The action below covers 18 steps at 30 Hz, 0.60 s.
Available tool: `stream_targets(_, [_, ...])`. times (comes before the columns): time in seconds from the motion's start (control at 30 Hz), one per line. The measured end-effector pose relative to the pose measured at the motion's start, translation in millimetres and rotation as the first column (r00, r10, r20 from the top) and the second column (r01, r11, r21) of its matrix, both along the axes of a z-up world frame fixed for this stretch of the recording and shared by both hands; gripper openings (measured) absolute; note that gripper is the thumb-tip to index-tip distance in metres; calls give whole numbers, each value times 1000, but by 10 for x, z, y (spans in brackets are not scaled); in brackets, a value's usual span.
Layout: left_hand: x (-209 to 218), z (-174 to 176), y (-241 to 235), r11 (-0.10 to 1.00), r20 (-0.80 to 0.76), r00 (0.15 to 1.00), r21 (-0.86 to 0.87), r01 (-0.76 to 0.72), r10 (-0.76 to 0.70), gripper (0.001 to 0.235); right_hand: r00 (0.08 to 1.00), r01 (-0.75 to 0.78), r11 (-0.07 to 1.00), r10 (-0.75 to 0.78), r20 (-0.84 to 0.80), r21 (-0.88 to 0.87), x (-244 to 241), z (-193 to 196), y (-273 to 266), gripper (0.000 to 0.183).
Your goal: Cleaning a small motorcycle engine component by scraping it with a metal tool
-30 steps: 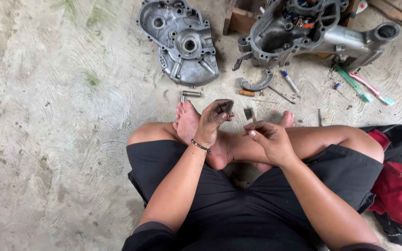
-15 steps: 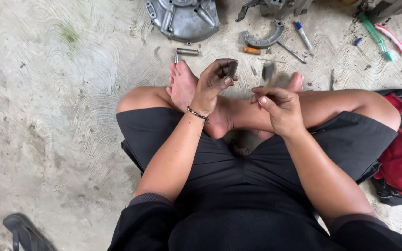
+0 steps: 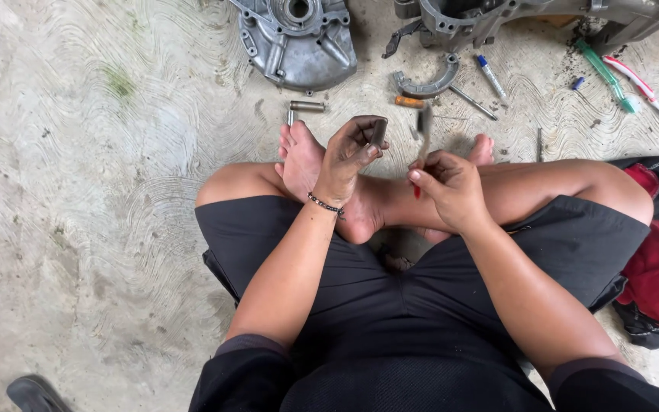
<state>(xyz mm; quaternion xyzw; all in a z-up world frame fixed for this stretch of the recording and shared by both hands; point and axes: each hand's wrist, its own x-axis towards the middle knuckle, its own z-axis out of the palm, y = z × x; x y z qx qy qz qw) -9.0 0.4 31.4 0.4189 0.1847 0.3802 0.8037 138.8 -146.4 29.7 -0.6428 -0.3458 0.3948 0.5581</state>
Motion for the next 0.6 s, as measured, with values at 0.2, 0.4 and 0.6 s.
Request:
stream_targets(0.2, [-11, -37, -1, 1000, -7, 1000, 0, -14, 14, 52, 993, -18, 999, 14, -119, -37, 128, -230, 39, 15])
stream_targets(0.4, [12, -65, 20, 1000, -3, 1000, 15, -14, 14, 53, 997, -75, 991, 75, -5, -107, 166, -59, 102, 17])
stream_targets(0.6, [16, -116, -12, 1000, 7, 1000, -6, -24, 24, 52, 937, -79, 945, 179, 301, -317, 109, 120, 115, 17])
